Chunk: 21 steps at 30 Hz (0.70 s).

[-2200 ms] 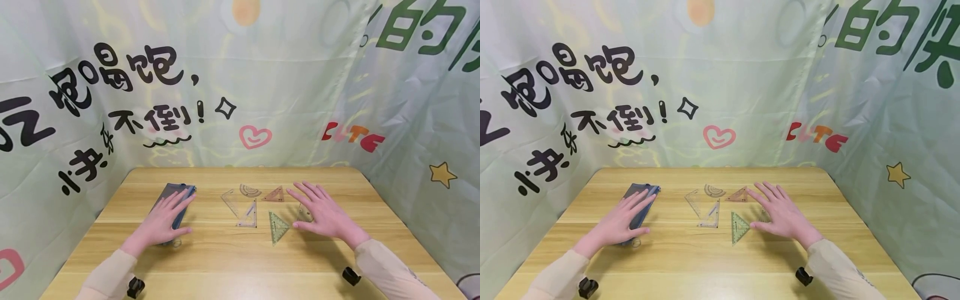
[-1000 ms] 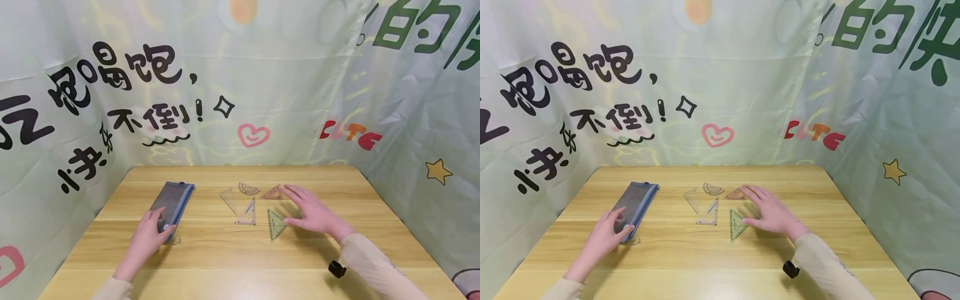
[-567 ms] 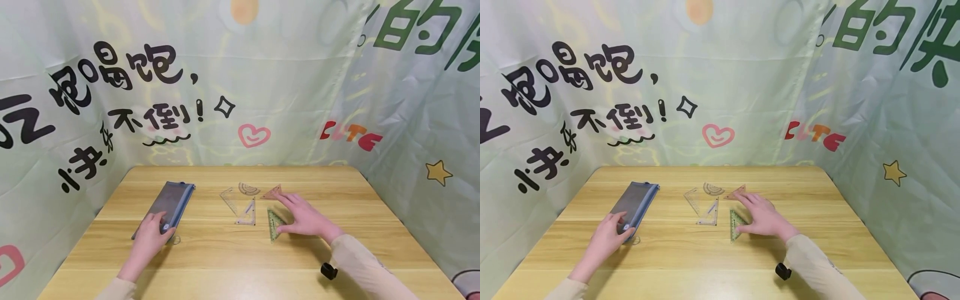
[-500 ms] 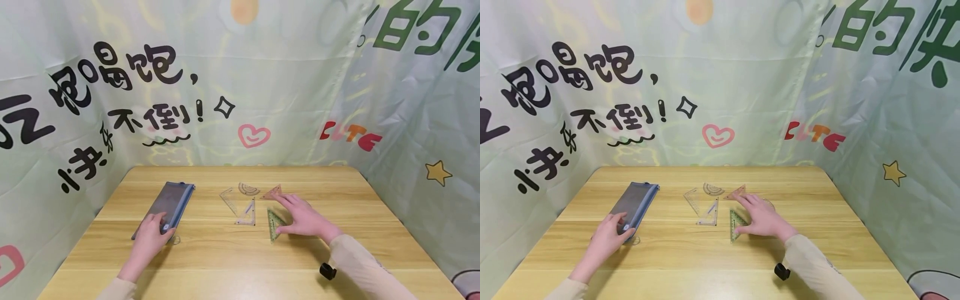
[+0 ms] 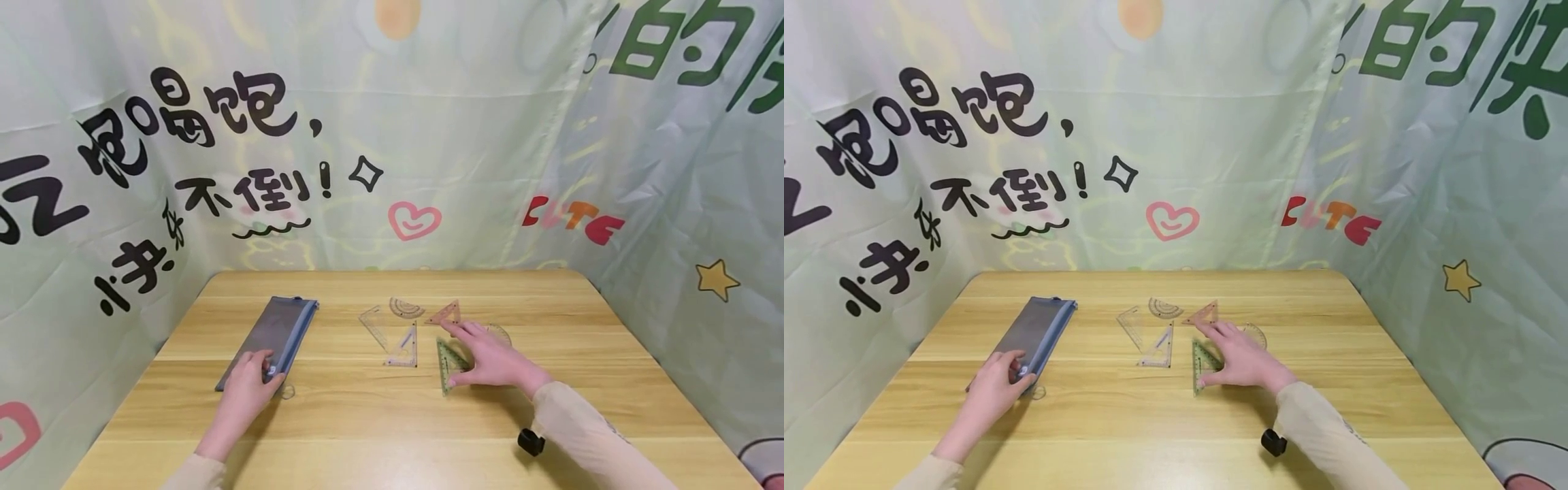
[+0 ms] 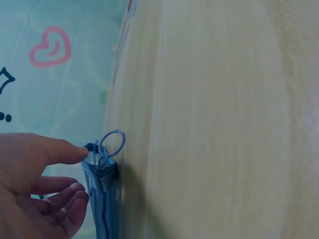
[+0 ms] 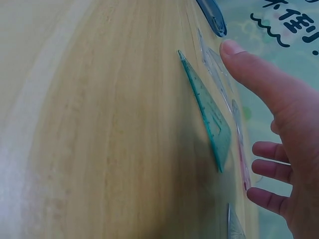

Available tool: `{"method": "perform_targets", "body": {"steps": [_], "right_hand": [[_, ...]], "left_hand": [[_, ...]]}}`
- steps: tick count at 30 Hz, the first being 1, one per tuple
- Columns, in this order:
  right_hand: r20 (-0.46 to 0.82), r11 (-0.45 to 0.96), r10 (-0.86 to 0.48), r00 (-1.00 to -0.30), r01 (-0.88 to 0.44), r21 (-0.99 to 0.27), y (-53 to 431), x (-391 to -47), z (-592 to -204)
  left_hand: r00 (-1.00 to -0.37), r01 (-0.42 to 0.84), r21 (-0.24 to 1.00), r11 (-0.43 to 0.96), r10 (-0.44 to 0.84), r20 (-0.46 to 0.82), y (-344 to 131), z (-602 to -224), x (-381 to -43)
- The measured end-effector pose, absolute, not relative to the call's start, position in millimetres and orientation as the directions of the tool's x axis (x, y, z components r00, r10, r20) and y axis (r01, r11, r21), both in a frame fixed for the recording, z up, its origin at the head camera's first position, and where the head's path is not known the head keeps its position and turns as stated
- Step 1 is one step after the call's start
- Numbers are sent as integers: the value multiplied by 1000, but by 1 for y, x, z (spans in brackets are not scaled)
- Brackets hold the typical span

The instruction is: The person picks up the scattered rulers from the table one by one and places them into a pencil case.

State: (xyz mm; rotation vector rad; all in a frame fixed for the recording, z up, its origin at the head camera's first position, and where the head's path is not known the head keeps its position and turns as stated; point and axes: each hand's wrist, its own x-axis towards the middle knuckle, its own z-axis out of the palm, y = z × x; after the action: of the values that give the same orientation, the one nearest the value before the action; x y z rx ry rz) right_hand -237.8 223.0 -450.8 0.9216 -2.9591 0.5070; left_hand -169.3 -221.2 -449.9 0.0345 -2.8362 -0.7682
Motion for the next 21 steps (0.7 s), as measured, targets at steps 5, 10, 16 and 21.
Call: {"method": "perform_targets", "body": {"steps": [5, 10, 16, 21], "right_hand": [[96, 770, -567, -818, -568, -290, 221, -239, -452], [80, 769, -574, -815, -570, -288, 220, -240, -456], [55, 779, -561, -826, -550, -300, 220, -239, -460], [50, 787, -556, -830, -545, -290, 219, -238, -462]], "left_hand": [[-978, 38, 508, 861, -72, 196, -222, -454, -170], [-974, 42, 513, 858, -78, 211, -224, -455, -169], [-977, 39, 510, 860, -74, 201, -225, -457, -170], [-971, 63, 488, 871, -58, 230, -226, -460, -170]]}}
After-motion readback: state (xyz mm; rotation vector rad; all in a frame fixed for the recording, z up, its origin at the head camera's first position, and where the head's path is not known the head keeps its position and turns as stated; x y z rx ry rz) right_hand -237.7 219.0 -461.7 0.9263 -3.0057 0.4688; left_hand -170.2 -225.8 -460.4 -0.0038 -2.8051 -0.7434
